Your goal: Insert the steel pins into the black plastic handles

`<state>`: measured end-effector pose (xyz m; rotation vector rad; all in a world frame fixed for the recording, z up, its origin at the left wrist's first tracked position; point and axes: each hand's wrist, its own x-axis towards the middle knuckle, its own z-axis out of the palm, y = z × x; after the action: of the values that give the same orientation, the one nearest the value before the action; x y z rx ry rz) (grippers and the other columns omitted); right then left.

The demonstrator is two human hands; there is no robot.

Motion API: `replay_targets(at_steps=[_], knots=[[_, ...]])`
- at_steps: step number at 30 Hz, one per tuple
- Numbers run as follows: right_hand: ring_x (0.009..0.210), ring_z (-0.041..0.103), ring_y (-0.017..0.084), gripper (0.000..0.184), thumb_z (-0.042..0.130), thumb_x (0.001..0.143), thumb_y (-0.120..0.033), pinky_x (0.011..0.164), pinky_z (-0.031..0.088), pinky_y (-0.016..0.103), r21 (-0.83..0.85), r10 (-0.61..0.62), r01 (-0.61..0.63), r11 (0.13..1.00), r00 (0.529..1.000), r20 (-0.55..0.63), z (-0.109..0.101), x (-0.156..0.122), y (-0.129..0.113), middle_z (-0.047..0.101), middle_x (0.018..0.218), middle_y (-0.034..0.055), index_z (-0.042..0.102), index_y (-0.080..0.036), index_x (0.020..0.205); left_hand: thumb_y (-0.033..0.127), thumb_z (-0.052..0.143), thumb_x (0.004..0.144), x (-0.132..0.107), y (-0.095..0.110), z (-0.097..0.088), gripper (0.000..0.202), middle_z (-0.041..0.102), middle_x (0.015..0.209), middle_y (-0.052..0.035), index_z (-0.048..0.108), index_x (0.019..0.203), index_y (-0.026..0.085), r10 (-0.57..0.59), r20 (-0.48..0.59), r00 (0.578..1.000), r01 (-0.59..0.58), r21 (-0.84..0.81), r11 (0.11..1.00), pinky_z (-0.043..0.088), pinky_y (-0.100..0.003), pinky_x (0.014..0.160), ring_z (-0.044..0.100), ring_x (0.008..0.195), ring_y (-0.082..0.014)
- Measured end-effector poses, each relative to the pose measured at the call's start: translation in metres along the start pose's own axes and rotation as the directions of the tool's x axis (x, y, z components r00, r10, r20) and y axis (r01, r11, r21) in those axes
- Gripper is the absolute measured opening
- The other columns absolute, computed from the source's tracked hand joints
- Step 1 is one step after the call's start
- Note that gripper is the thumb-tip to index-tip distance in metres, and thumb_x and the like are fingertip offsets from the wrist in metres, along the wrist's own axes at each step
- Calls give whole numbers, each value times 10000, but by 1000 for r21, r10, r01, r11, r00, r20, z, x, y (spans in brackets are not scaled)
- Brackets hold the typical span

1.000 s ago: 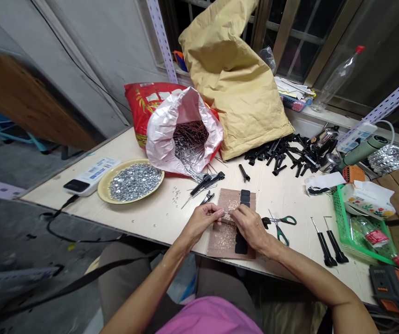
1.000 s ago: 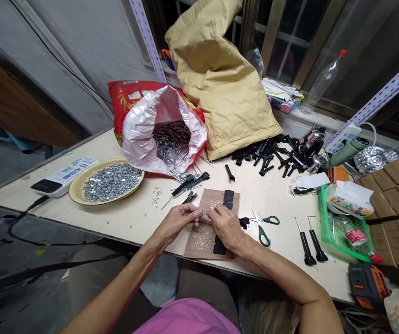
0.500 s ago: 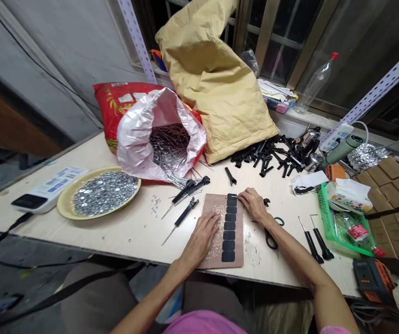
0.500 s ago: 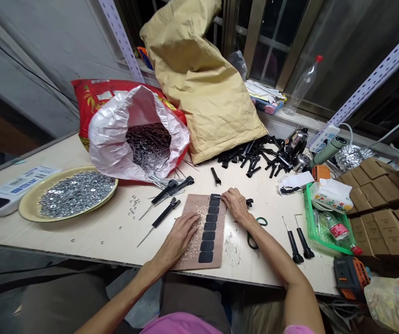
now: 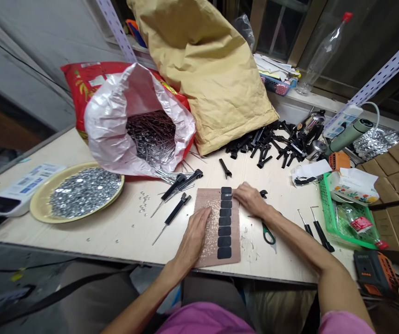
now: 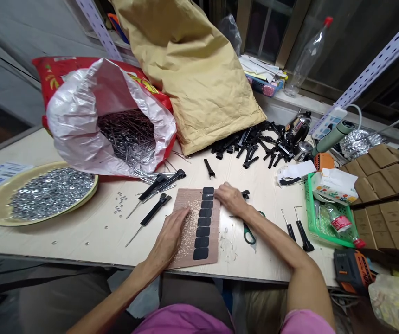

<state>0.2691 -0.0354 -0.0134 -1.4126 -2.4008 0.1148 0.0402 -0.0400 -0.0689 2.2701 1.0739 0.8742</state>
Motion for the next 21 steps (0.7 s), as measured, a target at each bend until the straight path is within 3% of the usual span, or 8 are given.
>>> replay_targets(at_steps=[4, 6, 9, 10, 12, 16, 21], knots=[[701, 506, 123, 261, 375, 961, -122, 604, 440, 230, 98, -317, 306, 947, 941, 119, 6, -25, -19, 584, 729, 29, 620, -124, 872, -15, 258, 804, 0, 0, -2, 644, 541, 1299, -124, 316, 1404, 211, 48, 8, 999, -49, 80, 996, 431, -473, 993, 470, 1233, -236], [692, 497, 124, 276, 364, 969, -141, 596, 432, 233, 92, -279, 270, 958, 954, 112, 7, -26, -17, 581, 728, 30, 616, -129, 858, -19, 264, 801, 0, -1, -2, 646, 551, 1284, -127, 312, 1404, 205, 61, 0, 998, -61, 110, 992, 436, -475, 989, 479, 1223, -239], [691, 491, 135, 342, 321, 983, -183, 587, 433, 244, 46, -50, 49, 998, 999, 15, 7, -8, 1, 577, 723, 46, 612, -126, 812, -11, 272, 809, 1, -1, -2, 631, 561, 1270, -132, 316, 1402, 199, 81, -12, 997, -79, 132, 988, 438, -479, 984, 494, 1208, -247], [695, 491, 140, 355, 312, 985, -195, 589, 434, 249, 42, -40, 40, 998, 999, 6, 6, -3, 6, 576, 726, 52, 612, -124, 809, -12, 270, 809, 1, -1, -2, 631, 562, 1270, -130, 316, 1401, 200, 89, -12, 996, -86, 135, 987, 442, -474, 980, 495, 1206, -246], [701, 491, 144, 364, 295, 987, -188, 597, 431, 252, 56, -118, 117, 992, 993, 11, 5, -2, 6, 576, 731, 52, 615, -123, 828, -17, 268, 808, 1, -1, -2, 629, 564, 1264, -130, 322, 1396, 197, 104, -15, 994, -101, 141, 985, 451, -458, 969, 499, 1201, -242], [722, 480, 153, 343, 289, 982, -157, 633, 423, 263, 72, -265, 262, 962, 963, 48, 5, -21, -15, 592, 757, 58, 618, -125, 891, -12, 280, 817, 2, -2, -1, 593, 579, 1236, -138, 355, 1372, 182, 111, -24, 994, -106, 152, 983, 447, -449, 967, 516, 1176, -238], [707, 482, 153, 411, 250, 997, -233, 628, 411, 260, 106, -149, 140, 984, 986, 80, -2, -20, -25, 582, 740, 61, 619, -142, 839, -30, 275, 792, 2, -4, 0, 606, 580, 1237, -138, 387, 1351, 174, 103, -14, 995, -100, 128, 987, 431, -467, 979, 512, 1175, -244]])
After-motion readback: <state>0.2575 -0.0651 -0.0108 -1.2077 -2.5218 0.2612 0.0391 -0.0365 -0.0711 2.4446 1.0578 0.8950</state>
